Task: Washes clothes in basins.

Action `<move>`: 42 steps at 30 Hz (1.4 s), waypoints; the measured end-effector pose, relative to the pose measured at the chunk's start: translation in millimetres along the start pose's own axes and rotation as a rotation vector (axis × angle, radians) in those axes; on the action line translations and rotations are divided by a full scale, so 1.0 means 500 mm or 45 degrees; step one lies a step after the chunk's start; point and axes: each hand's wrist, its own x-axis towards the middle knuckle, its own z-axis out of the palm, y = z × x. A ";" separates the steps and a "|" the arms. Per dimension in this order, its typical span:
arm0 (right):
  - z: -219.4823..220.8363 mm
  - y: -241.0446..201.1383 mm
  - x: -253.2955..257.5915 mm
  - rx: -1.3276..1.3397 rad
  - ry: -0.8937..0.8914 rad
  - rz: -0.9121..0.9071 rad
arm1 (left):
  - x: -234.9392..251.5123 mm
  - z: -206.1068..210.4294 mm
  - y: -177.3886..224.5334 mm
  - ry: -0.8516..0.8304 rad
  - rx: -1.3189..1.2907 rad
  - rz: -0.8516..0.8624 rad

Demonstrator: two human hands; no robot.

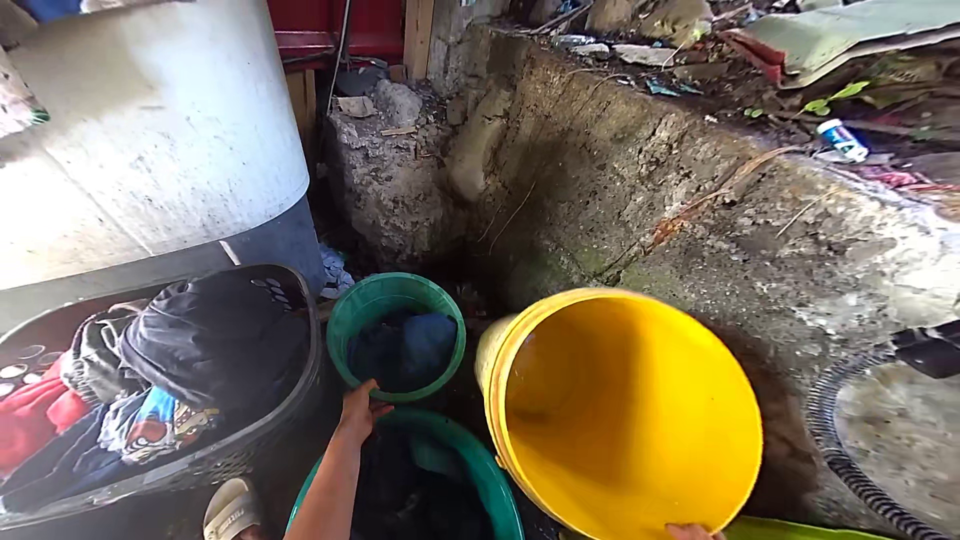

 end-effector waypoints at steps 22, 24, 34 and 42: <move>0.600 -0.101 0.065 0.473 -0.565 0.106 | -0.066 0.098 -0.087 -0.238 0.331 -0.052; 0.631 -0.070 0.052 0.473 -0.572 0.194 | -0.079 0.118 -0.120 -0.305 0.372 -0.101; 0.725 0.095 0.014 0.519 -0.325 0.427 | -0.198 0.160 -0.095 -0.554 0.517 -0.154; 0.673 0.148 -0.006 0.293 -0.243 0.411 | 0.089 0.230 -0.507 -0.350 0.405 -0.173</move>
